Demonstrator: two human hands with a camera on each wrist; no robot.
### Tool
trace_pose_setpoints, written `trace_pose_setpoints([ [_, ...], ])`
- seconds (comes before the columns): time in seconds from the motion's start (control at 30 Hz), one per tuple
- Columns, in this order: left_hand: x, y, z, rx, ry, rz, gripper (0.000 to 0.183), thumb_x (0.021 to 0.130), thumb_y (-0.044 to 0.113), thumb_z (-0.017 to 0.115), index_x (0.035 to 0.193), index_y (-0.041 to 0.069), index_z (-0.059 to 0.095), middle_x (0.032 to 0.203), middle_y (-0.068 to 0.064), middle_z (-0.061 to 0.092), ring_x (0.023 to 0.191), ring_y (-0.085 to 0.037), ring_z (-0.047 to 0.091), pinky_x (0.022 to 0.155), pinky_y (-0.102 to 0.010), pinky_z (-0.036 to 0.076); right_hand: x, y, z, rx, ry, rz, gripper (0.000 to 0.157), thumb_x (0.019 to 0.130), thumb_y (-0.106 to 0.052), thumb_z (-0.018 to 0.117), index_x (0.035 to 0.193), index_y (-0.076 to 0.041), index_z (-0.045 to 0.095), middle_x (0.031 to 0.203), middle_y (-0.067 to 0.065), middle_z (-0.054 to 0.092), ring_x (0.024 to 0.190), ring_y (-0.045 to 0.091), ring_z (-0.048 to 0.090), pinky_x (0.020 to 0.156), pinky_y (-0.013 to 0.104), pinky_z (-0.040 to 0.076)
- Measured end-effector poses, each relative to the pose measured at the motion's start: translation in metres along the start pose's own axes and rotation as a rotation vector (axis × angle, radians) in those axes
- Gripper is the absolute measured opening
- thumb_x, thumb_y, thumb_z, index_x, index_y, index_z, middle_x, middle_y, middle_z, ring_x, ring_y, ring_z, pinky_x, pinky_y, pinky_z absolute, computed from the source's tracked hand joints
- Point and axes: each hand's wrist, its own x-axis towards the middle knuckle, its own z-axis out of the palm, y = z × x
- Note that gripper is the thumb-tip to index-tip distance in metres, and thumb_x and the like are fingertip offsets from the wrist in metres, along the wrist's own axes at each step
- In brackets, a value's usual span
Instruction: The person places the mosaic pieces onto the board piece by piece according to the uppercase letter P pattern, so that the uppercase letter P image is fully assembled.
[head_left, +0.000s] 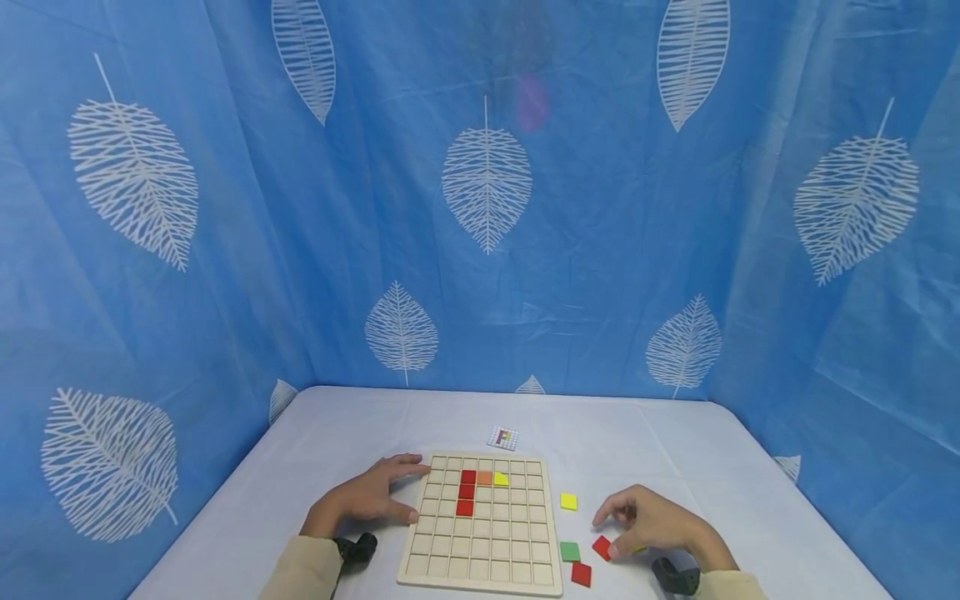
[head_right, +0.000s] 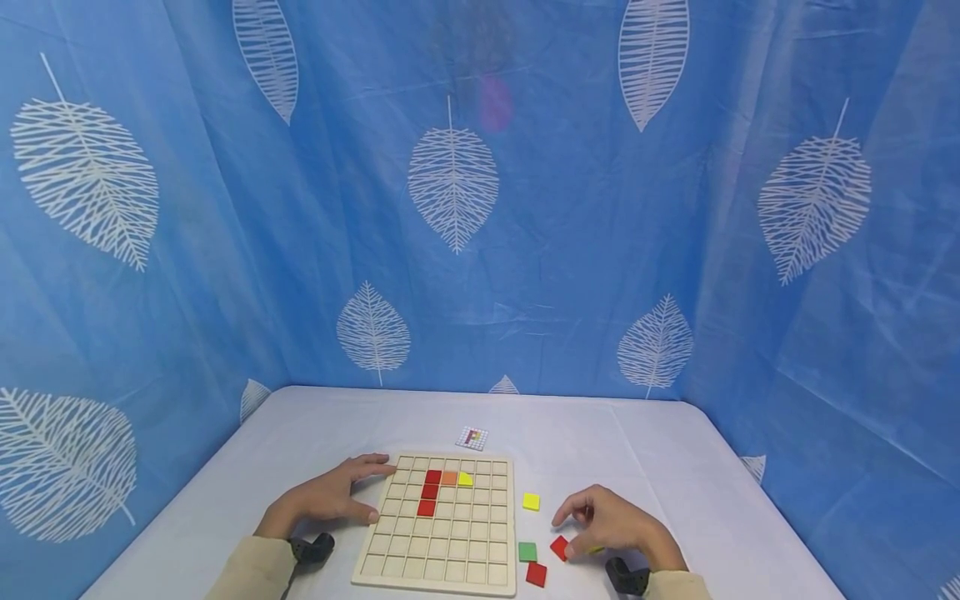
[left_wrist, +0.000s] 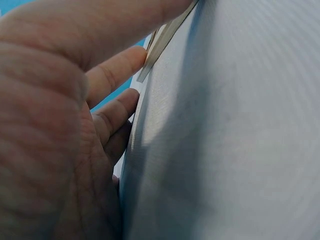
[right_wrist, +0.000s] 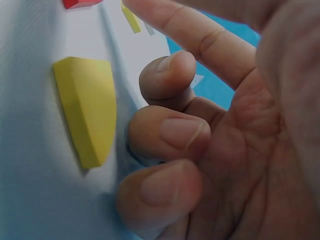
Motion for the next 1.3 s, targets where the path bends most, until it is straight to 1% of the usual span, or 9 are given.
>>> trace_pose_setpoints([
  [0.23,0.0001,-0.0005,-0.0002,0.001,-0.002,-0.001,0.081,0.074,0.051,0.084,0.146,0.03,0.053,0.162,-0.008,0.034,0.151,-0.044,0.022,0.114,-0.074,0.02,0.0008,-0.0016,0.0023,-0.016,0.008,0.044,0.034,0.069,-0.009,0.087,0.101,-0.014,0.078,0.07,-0.002,0.045,0.063,0.009,0.041,0.055,0.02,0.036],
  [0.37,0.0001,-0.0004,0.0004,-0.008,-0.007,-0.005,0.081,0.074,0.05,0.084,0.146,0.03,0.053,0.162,-0.008,0.034,0.151,-0.043,0.022,0.114,-0.074,0.02,0.0003,-0.0022,0.0042,-0.041,0.018,0.083,0.034,0.067,-0.007,0.087,0.099,-0.016,0.079,0.07,-0.002,0.043,0.069,0.011,0.043,0.059,0.023,0.035],
  [0.5,0.0004,-0.001,0.0008,-0.013,-0.008,-0.011,0.081,0.074,0.051,0.083,0.146,0.03,0.053,0.162,-0.006,0.034,0.152,-0.042,0.021,0.114,-0.074,0.019,-0.0001,-0.0023,0.0055,-0.058,0.027,0.109,0.033,0.067,-0.006,0.088,0.098,-0.017,0.08,0.07,-0.002,0.044,0.071,0.013,0.044,0.061,0.025,0.034],
  [0.77,-0.0008,0.0018,0.0004,-0.014,-0.004,0.006,0.081,0.074,0.048,0.084,0.147,0.027,0.053,0.162,-0.009,0.034,0.151,-0.044,0.021,0.114,-0.074,0.019,0.0004,-0.0022,0.0066,-0.081,0.034,0.124,0.031,0.066,-0.007,0.088,0.094,-0.018,0.081,0.069,-0.002,0.047,0.071,0.014,0.045,0.061,0.025,0.035],
  [0.87,-0.0014,0.0027,0.0005,-0.011,-0.001,0.0,0.081,0.074,0.047,0.085,0.146,0.028,0.053,0.162,-0.008,0.034,0.152,-0.044,0.021,0.114,-0.074,0.019,0.0002,-0.0017,0.0067,-0.086,0.04,0.131,0.03,0.066,-0.007,0.088,0.093,-0.018,0.081,0.071,-0.002,0.049,0.073,0.015,0.046,0.062,0.027,0.035],
  [1.0,-0.0014,0.0042,0.0006,-0.014,0.005,-0.001,0.081,0.074,0.047,0.085,0.146,0.029,0.053,0.162,-0.008,0.034,0.151,-0.044,0.021,0.114,-0.075,0.019,0.0007,-0.0004,0.0059,-0.085,0.036,0.118,0.029,0.067,-0.006,0.087,0.093,-0.018,0.081,0.07,-0.002,0.05,0.071,0.014,0.046,0.061,0.026,0.036],
  [1.17,-0.0003,0.003,-0.0002,-0.013,0.0,0.019,0.08,0.075,0.047,0.085,0.146,0.029,0.053,0.161,-0.01,0.034,0.151,-0.045,0.021,0.113,-0.075,0.019,0.0006,-0.0003,0.0054,-0.072,0.029,0.114,0.029,0.066,-0.007,0.087,0.093,-0.017,0.081,0.068,-0.003,0.048,0.069,0.014,0.045,0.06,0.025,0.035],
  [1.3,0.0002,0.0009,-0.001,-0.009,-0.011,0.022,0.08,0.076,0.047,0.084,0.147,0.028,0.052,0.162,-0.011,0.034,0.151,-0.045,0.022,0.114,-0.075,0.02,0.0005,-0.0009,0.0059,-0.072,0.03,0.111,0.029,0.066,-0.007,0.087,0.093,-0.017,0.081,0.07,-0.002,0.048,0.071,0.014,0.045,0.062,0.026,0.035],
])
